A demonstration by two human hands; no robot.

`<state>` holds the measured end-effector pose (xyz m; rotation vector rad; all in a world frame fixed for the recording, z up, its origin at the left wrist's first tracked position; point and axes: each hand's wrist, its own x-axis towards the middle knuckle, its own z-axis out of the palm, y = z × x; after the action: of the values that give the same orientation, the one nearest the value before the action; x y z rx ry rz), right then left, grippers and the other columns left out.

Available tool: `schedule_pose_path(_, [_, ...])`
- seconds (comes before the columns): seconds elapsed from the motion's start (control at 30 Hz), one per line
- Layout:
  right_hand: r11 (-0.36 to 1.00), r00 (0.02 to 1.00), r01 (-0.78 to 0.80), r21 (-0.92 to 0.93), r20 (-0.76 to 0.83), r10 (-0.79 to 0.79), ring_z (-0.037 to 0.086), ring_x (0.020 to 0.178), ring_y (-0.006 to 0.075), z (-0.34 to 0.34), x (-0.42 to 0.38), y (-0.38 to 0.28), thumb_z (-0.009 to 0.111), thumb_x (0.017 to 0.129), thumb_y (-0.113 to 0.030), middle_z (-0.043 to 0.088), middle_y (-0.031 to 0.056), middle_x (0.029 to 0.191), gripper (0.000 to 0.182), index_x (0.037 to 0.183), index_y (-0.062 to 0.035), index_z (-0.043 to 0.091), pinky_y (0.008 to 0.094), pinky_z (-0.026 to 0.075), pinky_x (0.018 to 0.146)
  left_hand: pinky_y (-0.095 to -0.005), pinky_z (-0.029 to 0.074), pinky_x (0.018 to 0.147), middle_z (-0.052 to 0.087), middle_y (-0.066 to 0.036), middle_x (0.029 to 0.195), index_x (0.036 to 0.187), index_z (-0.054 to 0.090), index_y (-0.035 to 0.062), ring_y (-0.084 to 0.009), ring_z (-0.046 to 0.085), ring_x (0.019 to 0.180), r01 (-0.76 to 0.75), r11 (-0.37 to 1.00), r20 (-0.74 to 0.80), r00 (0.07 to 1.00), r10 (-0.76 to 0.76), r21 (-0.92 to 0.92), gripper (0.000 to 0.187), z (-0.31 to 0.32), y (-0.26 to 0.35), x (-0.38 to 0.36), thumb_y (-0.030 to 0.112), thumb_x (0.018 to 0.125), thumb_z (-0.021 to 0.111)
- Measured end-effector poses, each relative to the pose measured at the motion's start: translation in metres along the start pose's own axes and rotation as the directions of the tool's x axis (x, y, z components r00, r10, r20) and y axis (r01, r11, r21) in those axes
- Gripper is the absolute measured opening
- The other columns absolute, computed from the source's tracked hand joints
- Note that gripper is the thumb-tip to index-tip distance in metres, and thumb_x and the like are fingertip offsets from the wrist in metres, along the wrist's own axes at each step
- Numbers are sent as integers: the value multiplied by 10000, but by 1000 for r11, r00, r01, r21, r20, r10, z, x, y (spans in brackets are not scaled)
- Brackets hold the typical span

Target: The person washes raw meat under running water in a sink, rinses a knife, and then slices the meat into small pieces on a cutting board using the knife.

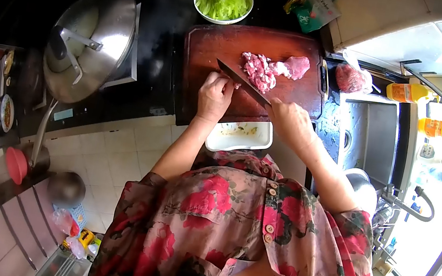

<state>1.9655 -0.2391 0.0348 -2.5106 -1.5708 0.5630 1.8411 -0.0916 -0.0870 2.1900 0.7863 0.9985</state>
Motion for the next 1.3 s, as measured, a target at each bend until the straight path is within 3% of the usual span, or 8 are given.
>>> schedule_pose_path(0.2, [987,993,115,-107,31,-113,703,714,284,45,73,-19,589,790,-68,681,143,734,81,822,-32,654,378,570,616,-382,529,625,602,-117,794,754,625,28,-323,617,717,7,1000,65,998,-5,-20,54,2,0,-2,38,779,673])
schedule_pose_path(0.5, [989,990,-138,58,4,138,674,753,372,37,6,2,521,936,-266,665,213,761,266,877,-34,637,458,547,685,-381,530,677,597,-97,842,750,603,45,-293,621,751,-3,1000,23,1000,4,-26,122,5,-4,-4,77,748,720])
schedule_pose_path(0.7, [957,962,-262,123,-51,270,654,791,408,24,-1,40,499,946,-311,660,231,784,317,903,-35,650,497,521,732,-440,512,641,541,-152,845,839,525,52,-358,591,727,9,985,212,976,-47,175,184,-2,2,13,-2,719,654])
schedule_pose_path(0.83, [948,959,-260,184,-63,275,643,788,423,35,-4,48,505,941,-294,652,241,779,313,887,-23,651,501,517,732,-433,489,597,560,-134,759,736,518,36,-340,584,685,-5,1000,318,948,1,12,116,-13,-7,42,-18,705,616])
schedule_pose_path(1.0, [945,966,-215,248,-85,242,631,764,441,30,-10,42,521,929,-280,643,249,761,284,880,-28,643,515,505,715,-387,500,738,650,-67,924,900,650,63,-276,609,838,-458,886,492,790,366,77,194,-34,-2,43,-11,721,667])
schedule_pose_path(1.13, [950,959,-144,278,-196,203,613,665,435,22,-24,30,554,916,-203,598,260,671,215,834,-7,583,502,494,599,-343,519,789,655,-88,1087,1035,680,69,-245,631,931,-299,951,342,888,307,-78,293,-63,6,33,22,748,720])
schedule_pose_path(1.17, [949,960,-150,279,-187,207,613,665,435,23,-26,27,554,916,-203,598,260,671,215,834,-7,583,502,494,599,-296,539,671,666,-87,1022,969,691,37,-195,660,799,7,987,324,945,46,-163,181,-60,6,22,26,791,718])
schedule_pose_path(1.3, [986,991,-103,130,-76,113,652,685,396,17,-20,6,544,896,-218,637,215,687,193,881,-28,573,488,527,624,-297,535,606,664,-94,876,859,696,3,-201,666,723,25,994,40,999,-21,-108,59,-21,-12,1,43,818,711])
